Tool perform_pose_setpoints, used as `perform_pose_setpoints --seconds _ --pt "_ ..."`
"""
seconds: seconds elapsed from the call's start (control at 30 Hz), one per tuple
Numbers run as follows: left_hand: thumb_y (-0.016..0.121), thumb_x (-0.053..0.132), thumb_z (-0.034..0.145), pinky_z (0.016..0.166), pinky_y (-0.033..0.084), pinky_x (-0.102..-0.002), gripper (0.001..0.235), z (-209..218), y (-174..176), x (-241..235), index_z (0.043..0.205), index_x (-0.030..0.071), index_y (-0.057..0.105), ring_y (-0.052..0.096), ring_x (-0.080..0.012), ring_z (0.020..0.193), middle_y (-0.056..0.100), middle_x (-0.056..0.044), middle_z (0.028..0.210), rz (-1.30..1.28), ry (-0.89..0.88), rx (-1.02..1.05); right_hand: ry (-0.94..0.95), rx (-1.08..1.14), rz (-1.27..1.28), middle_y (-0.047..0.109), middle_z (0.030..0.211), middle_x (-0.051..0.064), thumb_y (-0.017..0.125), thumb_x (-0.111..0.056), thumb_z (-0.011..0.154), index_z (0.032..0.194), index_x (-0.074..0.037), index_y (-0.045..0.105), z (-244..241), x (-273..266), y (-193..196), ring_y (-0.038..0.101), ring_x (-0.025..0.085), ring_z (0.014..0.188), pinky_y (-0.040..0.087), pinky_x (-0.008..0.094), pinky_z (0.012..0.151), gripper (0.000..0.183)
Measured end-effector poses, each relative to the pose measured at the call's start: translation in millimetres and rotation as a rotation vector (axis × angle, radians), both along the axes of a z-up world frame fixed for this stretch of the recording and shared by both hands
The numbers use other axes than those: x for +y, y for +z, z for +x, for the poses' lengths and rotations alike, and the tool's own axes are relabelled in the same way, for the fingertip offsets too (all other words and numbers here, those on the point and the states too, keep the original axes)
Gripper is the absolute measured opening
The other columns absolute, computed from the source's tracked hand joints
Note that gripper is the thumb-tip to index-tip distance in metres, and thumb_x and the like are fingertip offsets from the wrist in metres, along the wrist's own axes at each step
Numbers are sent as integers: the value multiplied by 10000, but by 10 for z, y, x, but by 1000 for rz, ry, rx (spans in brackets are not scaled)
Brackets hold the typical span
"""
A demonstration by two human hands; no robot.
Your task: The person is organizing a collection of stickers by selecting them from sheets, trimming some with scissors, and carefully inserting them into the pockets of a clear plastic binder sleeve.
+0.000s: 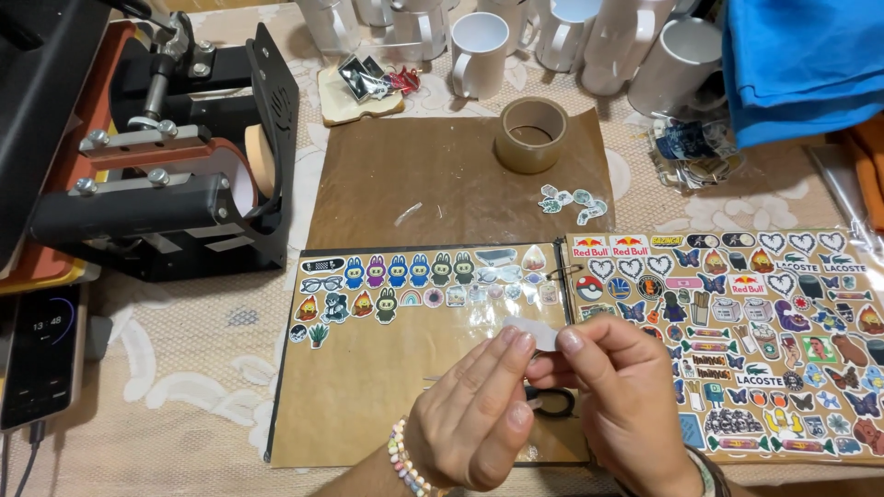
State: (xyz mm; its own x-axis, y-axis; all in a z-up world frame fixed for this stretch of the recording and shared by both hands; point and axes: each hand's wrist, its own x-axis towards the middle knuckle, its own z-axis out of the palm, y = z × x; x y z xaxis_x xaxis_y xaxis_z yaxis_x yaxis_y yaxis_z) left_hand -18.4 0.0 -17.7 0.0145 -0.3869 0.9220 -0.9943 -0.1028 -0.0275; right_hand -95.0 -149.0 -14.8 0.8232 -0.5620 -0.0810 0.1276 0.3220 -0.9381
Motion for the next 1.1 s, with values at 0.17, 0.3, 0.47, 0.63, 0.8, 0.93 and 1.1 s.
perform_pose_setpoints --seconds 0.17,0.3,0.47,0.63,0.8,0.93,1.1 --pt "464 -3 1057 894 716 -506 284 19 -28 8 1309 -33 336 750 -478 1079 646 -339 1190 8 -1 -11 9 -9 -5 741 680 240 679 -98 905 815 23 648 2 9 7 747 275 581 642 346 573 153" --pt "445 19 1070 884 716 -482 272 35 -23 3 1313 -28 332 760 -458 1069 660 -325 1175 6 23 -24 2 3 -10 742 680 231 683 -92 901 815 16 650 7 12 17 754 275 584 641 341 573 141" --pt "465 47 1062 902 685 -487 200 34 7 10 1233 -15 384 762 -445 1072 692 -289 1164 35 64 -8 14 5 -26 740 665 235 683 -95 901 803 20 650 26 21 29 752 268 585 646 343 572 155" --pt "542 9 1033 945 657 -447 323 32 -42 -25 1300 -57 371 766 -388 1087 729 -225 1172 -11 78 113 51 16 27 751 662 280 661 -102 914 829 30 651 24 -27 -8 754 302 562 653 360 572 158" --pt "723 -101 956 876 700 -406 673 107 -124 -45 1456 -21 280 792 -336 1013 735 -218 1105 -160 -29 197 136 177 276 741 684 313 652 -81 913 882 44 664 24 -112 -41 737 317 602 600 353 579 130" --pt "624 -87 1011 883 705 -473 529 151 -150 45 1419 -21 294 770 -398 1050 651 -313 1198 -85 -125 82 134 196 310 741 694 331 651 -57 915 880 22 652 48 -143 -20 740 328 612 597 343 587 86" --pt "823 -70 785 667 663 -230 991 -1 -50 14 1540 70 196 813 -185 857 707 -189 1127 -264 -66 1084 281 189 62 799 1007 284 633 -141 871 1174 54 703 112 -249 134 769 348 801 648 451 677 366"
